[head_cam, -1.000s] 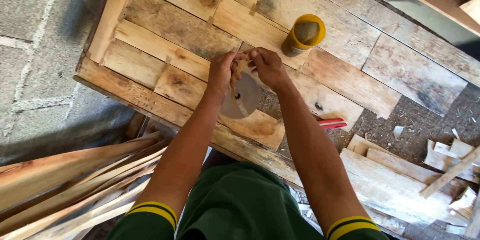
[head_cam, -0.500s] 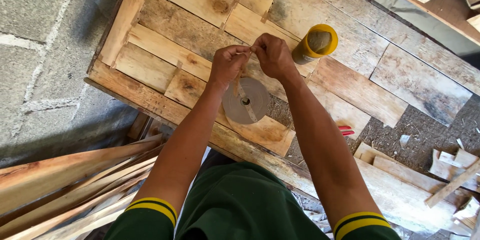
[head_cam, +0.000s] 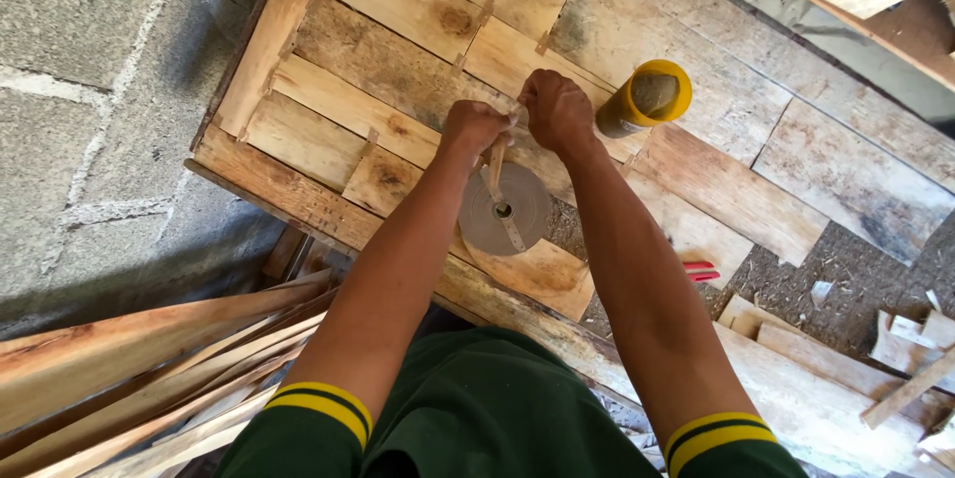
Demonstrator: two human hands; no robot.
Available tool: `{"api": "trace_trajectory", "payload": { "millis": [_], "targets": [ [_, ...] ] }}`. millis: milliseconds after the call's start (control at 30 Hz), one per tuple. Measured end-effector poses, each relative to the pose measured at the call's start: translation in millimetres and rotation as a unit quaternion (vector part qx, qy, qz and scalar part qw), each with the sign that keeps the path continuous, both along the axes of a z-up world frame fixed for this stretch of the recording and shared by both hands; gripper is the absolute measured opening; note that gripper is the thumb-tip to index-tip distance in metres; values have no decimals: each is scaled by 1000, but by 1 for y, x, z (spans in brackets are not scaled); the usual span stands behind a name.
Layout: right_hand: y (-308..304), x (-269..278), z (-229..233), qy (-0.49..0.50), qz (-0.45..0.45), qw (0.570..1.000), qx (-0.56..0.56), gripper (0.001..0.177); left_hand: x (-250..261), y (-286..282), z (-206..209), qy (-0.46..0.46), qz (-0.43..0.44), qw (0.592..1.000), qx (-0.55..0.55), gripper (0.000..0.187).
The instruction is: Applying edge banding strips to wooden planks using adhesive and a utility knife.
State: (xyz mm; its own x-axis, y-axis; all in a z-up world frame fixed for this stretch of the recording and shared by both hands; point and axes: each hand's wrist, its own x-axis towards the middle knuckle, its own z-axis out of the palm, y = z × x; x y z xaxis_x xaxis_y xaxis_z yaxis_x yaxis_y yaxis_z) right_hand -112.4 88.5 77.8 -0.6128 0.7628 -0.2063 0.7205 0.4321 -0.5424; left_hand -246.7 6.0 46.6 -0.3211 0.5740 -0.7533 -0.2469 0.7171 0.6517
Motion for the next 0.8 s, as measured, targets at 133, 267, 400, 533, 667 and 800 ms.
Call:
{"api": "trace_trajectory", "payload": {
  "millis": [133,267,400,533,667,800],
  "targets": [
    [3,0,-17,-36,-14,999,-2,16,6,11,-39,-27,61,998,-16,25],
    [4,-6,-19,-58,-12,998,-1,16,7,18,-43,-15,75,995,-66,26],
    [6,-8,-32,-91,-14,996,3,15,7,20,-36,26,42,995,-92,27],
    [7,-8,-44,-104,1,994,20,14,6,19,-18,58,2,992,-114,32],
    [8,-6,-50,-128,24,991,39,18,5,20,-29,110,-86,980,-140,39],
    [7,-5,-49,-136,46,988,64,22,7,22,-24,117,-87,978,-152,36]
  ]
}}
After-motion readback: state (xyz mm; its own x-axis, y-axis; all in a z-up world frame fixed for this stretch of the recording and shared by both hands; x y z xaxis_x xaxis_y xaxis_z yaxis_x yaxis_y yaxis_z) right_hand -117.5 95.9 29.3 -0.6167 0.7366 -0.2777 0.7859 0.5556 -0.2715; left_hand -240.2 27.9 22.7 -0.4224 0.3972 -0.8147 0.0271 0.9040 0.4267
